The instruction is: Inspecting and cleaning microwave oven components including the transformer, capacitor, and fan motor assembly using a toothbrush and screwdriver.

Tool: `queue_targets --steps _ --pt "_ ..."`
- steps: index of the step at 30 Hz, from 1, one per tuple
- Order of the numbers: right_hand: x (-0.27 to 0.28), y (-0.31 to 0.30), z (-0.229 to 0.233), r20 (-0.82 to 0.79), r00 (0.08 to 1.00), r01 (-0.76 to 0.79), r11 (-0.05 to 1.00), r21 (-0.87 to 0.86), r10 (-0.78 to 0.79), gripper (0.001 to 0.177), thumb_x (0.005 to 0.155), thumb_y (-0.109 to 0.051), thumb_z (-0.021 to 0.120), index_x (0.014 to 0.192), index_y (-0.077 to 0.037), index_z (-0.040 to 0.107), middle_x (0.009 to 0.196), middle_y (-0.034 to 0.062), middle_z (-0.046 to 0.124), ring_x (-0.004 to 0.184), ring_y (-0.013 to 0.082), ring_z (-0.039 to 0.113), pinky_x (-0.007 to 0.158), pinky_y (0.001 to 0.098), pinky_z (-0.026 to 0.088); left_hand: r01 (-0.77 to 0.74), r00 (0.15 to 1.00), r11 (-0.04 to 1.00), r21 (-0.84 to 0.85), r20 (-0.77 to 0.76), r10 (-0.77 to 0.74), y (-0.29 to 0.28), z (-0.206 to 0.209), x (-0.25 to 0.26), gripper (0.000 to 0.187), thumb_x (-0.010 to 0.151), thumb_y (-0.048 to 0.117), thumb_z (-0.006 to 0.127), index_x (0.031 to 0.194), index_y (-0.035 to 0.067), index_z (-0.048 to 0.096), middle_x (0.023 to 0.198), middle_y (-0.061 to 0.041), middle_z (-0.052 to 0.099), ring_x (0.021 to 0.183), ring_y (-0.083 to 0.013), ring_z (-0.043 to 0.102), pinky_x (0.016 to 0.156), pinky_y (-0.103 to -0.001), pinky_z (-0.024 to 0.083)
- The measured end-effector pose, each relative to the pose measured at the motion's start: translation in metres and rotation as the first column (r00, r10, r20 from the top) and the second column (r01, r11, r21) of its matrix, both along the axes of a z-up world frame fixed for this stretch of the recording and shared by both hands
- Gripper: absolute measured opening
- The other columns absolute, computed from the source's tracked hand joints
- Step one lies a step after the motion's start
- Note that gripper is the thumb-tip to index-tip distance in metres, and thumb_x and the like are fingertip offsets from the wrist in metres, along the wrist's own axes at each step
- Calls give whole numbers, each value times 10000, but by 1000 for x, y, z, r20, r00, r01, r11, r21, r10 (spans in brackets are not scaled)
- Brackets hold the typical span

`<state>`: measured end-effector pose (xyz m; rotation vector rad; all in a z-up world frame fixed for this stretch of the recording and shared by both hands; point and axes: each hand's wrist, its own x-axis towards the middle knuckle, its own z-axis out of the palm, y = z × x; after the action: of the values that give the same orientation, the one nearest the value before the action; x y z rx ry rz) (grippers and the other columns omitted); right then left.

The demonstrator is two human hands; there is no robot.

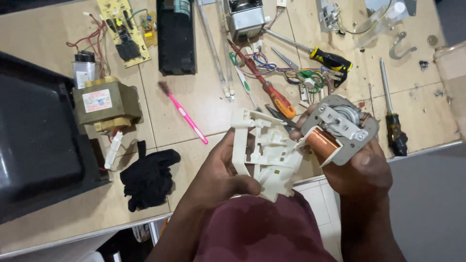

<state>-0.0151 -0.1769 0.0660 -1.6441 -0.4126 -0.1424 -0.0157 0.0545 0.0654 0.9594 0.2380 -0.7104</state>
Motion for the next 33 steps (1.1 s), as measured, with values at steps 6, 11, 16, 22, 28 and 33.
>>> queue_targets --steps 6,11,16,22,28,33 --pt "0 -15 -13 -285 872 -29 624 781 398 816 913 -217 908 1534 16 432 1471 255 516 1323 466 531 1129 584 454 -82 995 993 -79 -67 77 1 12 -4 950 528 -87 716 1446 46 509 1174 -134 685 946 -284 724 674 -351 595" --pt "7 -6 -5 -228 870 -117 632 766 438 715 957 -271 897 1478 21 503 1388 200 606 1199 366 601 1015 480 479 -54 986 973 -225 143 88 2 -17 -10 1314 589 380 960 1615 31 216 1532 -135 479 1298 -226 553 944 -338 550" --pt "9 -5 1 -263 816 -121 596 794 515 742 956 -275 948 1439 47 486 1252 275 624 1098 399 645 931 450 503 6 968 991 -133 248 27 3 -9 -12 703 811 293 717 1462 129 508 1303 -60 583 920 -166 684 746 -296 523" --pt "2 -8 -10 -261 843 -46 546 836 471 744 900 -232 921 1472 4 509 1369 246 578 1182 406 571 961 497 481 -20 992 992 -125 -125 4 -6 -43 -30 955 593 583 756 1417 147 545 1308 -168 650 997 -366 709 796 -464 611" --pt "9 4 5 -160 782 -201 486 851 602 613 1014 -219 864 1396 113 517 1276 273 656 1133 390 624 1016 481 471 129 987 957 -262 -55 -148 24 -77 -54 730 820 347 716 1433 6 514 1269 -178 678 1057 -272 689 850 -349 533" --pt "4 9 -3 -181 816 -155 509 847 549 632 987 -274 841 1402 87 530 1284 266 620 1136 400 618 969 517 466 312 946 755 -576 112 -305 33 -125 -68 1120 878 336 794 1685 63 66 1453 -169 508 1342 -291 532 1084 -408 456"
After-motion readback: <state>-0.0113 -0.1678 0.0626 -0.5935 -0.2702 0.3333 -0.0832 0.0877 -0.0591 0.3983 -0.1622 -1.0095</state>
